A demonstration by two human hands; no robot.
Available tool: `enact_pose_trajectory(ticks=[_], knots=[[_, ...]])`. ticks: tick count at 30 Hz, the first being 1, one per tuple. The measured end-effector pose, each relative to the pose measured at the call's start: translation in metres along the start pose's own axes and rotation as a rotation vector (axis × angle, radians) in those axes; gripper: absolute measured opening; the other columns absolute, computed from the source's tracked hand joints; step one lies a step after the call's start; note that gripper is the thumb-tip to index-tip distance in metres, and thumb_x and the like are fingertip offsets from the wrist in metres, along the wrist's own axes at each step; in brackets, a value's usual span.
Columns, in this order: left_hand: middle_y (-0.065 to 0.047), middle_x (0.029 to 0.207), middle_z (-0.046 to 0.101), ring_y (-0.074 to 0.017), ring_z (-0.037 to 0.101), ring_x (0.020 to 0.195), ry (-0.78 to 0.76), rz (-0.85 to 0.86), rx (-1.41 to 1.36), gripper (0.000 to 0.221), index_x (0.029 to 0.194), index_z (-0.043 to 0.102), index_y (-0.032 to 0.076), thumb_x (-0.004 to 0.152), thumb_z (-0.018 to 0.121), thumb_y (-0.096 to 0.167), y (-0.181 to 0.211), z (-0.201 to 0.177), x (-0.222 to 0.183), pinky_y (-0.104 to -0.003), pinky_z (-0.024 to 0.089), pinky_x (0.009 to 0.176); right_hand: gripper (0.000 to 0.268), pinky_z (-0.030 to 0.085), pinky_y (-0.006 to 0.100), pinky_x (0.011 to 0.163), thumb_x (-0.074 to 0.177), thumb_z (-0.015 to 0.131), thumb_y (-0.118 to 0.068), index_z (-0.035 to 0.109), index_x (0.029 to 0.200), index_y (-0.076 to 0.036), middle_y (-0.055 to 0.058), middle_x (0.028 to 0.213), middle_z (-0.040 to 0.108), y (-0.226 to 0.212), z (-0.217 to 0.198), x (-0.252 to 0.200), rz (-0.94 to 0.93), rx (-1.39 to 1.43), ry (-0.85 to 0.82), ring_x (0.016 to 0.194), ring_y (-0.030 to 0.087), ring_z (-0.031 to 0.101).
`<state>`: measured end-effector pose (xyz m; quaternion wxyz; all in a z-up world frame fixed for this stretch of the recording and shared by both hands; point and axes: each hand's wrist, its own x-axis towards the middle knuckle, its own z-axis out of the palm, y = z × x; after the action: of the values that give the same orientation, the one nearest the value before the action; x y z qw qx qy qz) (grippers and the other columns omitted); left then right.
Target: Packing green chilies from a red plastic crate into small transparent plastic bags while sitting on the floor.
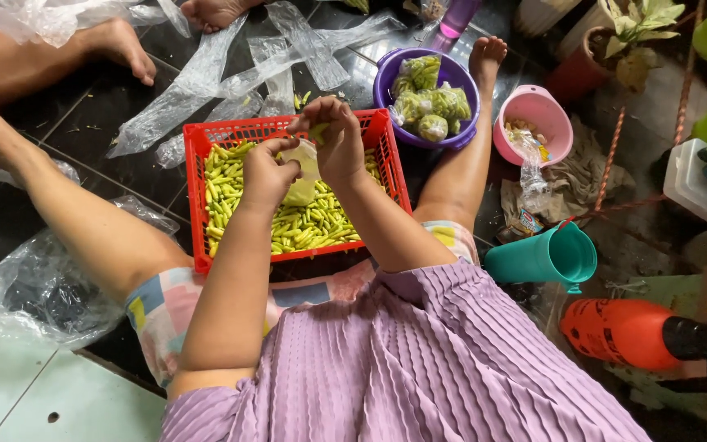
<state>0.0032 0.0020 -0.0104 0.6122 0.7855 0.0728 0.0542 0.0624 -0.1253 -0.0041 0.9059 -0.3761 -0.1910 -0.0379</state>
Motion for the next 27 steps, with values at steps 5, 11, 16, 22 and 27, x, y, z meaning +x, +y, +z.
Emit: enact_pose_trajectory(ticks=[5, 11, 16, 22, 27], knots=[[-0.010, 0.056, 0.067, -0.0144, 0.066, 0.047, 0.023, -0.023, -0.066, 0.041, 0.111, 0.078, 0.010, 0.074, 0.064, 0.001, 0.008, -0.001, -0.004, -0.022, 0.049, 0.052, 0.085, 0.051, 0.037, 0.087, 0.102, 0.027, -0.071, 0.065, 0.106, 0.004, 0.024, 0.080, 0.068, -0.010, 0.017, -0.010, -0.024, -0.057, -0.072, 0.088, 0.036, 0.071], [-0.010, 0.056, 0.065, -0.0150, 0.066, 0.049, 0.030, -0.032, -0.067, 0.041, 0.112, 0.078, 0.009, 0.075, 0.064, 0.000, 0.022, -0.005, -0.012, -0.024, 0.049, 0.052, 0.083, 0.049, 0.040, 0.101, 0.105, 0.024, -0.069, 0.067, 0.112, 0.002, 0.024, 0.100, 0.074, -0.024, 0.021, -0.014, -0.006, -0.110, -0.098, 0.102, 0.037, 0.074], [-0.005, 0.053, 0.063, -0.0115, 0.064, 0.048, 0.022, -0.057, 0.017, 0.046, 0.110, 0.080, 0.017, 0.069, 0.066, 0.002, 0.006, -0.006, -0.001, -0.024, 0.049, 0.050, 0.046, 0.053, 0.051, 0.092, 0.094, 0.070, -0.045, 0.065, 0.120, -0.007, 0.019, 0.098, 0.075, -0.024, -0.020, -0.008, 0.112, -0.824, -0.113, 0.097, 0.041, 0.073], [-0.007, 0.072, 0.069, -0.0131, 0.066, 0.051, 0.124, 0.038, -0.027, 0.036, 0.104, 0.072, 0.013, 0.070, 0.067, 0.003, -0.012, -0.005, 0.012, -0.025, 0.052, 0.050, 0.039, 0.056, 0.025, 0.059, 0.083, 0.075, -0.006, 0.062, 0.120, -0.009, 0.006, 0.076, 0.071, -0.010, -0.050, -0.006, 0.350, -0.895, -0.320, 0.060, 0.016, 0.072], [-0.014, 0.087, 0.074, -0.0208, 0.073, 0.058, 0.150, 0.008, 0.010, 0.051, 0.113, 0.062, 0.003, 0.076, 0.089, 0.026, -0.050, -0.010, 0.028, -0.029, 0.061, 0.046, 0.035, 0.055, 0.025, 0.051, 0.082, 0.073, 0.003, 0.062, 0.114, -0.005, 0.011, 0.072, 0.068, -0.014, -0.027, -0.001, 0.338, -0.666, -0.286, 0.051, 0.016, 0.069]])
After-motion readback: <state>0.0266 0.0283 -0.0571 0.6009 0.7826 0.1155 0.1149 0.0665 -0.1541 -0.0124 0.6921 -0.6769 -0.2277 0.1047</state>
